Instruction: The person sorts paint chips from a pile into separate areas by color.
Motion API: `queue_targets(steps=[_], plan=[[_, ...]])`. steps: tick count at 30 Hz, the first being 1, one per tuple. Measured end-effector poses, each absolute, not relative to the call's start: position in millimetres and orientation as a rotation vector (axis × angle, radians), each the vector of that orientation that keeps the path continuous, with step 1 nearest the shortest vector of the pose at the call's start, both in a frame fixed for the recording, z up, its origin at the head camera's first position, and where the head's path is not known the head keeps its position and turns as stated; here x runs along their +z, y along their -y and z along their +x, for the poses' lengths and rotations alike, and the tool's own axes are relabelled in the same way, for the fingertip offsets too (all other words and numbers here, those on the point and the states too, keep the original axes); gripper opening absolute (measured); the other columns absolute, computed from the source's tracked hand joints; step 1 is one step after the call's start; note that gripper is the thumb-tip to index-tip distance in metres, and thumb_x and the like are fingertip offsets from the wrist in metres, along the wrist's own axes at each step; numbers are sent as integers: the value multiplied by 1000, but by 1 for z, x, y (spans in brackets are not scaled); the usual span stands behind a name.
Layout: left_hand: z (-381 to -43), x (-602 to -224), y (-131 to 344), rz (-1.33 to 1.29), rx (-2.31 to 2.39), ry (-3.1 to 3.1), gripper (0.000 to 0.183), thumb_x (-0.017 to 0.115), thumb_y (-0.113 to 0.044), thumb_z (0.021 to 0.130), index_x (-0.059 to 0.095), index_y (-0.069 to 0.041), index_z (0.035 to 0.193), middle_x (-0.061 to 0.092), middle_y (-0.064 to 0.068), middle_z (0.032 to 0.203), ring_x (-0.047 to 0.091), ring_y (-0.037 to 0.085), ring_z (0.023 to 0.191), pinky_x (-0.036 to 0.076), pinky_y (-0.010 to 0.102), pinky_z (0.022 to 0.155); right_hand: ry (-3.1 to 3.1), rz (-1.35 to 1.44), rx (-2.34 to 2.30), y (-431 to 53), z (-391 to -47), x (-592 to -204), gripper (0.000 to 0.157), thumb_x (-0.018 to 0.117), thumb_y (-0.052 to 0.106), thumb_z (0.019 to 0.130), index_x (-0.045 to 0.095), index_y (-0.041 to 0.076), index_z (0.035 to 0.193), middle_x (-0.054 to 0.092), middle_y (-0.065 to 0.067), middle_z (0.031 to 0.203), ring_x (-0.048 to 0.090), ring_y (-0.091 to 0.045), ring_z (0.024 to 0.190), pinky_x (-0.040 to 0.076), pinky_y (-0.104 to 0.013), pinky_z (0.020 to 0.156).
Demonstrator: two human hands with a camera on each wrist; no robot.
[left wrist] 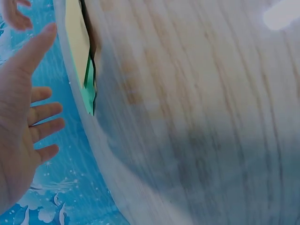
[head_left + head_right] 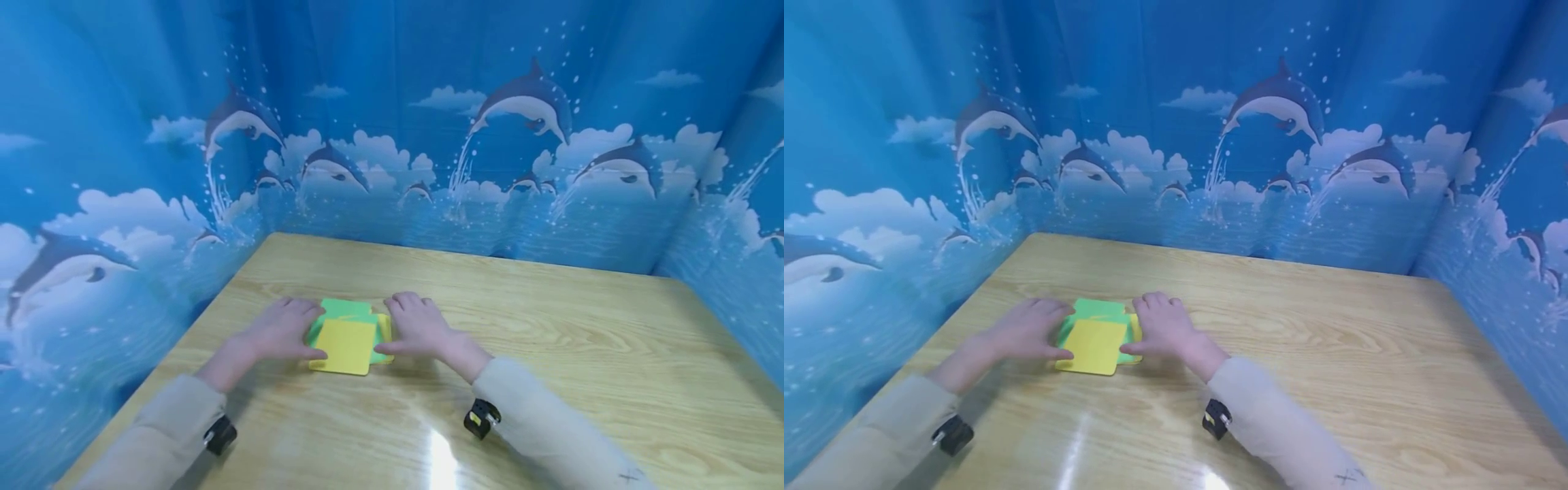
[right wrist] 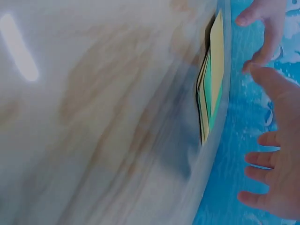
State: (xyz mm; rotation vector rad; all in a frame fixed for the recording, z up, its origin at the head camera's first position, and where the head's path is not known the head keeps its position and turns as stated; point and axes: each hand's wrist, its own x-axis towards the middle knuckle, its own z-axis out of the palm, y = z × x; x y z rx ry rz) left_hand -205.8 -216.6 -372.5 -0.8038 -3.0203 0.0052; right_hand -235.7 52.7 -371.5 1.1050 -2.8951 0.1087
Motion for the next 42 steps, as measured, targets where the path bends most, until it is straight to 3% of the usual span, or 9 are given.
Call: queue_targets(steps=[13, 24, 34, 42], plan=[[-205, -381, 214, -988, -54, 3064, 98, 66, -69, 65, 43, -4, 136, 45, 16, 135, 38, 35, 125, 24, 53, 106, 3031, 1183, 64, -18, -227, -385, 98, 67, 65, 69, 36, 6, 141, 35, -13, 143, 33, -27, 130, 31, -48, 103], [-205, -386, 212, -1042, 15, 3065, 93, 67, -63, 68, 42, -6, 137, 46, 16, 134, 39, 35, 125, 24, 53, 105, 3032, 1229, -31, -15, -229, -394, 100, 61, 73, 67, 37, 8, 140, 41, -13, 139, 41, -27, 125, 38, -47, 98], [-207, -388, 212, -1048, 27, 3042, 91, 66, -64, 69, 44, -5, 136, 50, 15, 127, 43, 35, 120, 27, 52, 104, 3016, 1256, -71, -14, -229, -393, 95, 64, 67, 70, 38, 7, 139, 44, -11, 135, 43, -25, 122, 42, -45, 94], [-211, -379, 207, -1035, -47, 3044, 90, 62, -65, 72, 42, -6, 137, 47, 18, 131, 41, 37, 122, 27, 54, 104, 3021, 1295, -33, -17, -231, -387, 96, 63, 69, 70, 38, 8, 139, 41, -13, 138, 42, -26, 122, 41, -45, 95]])
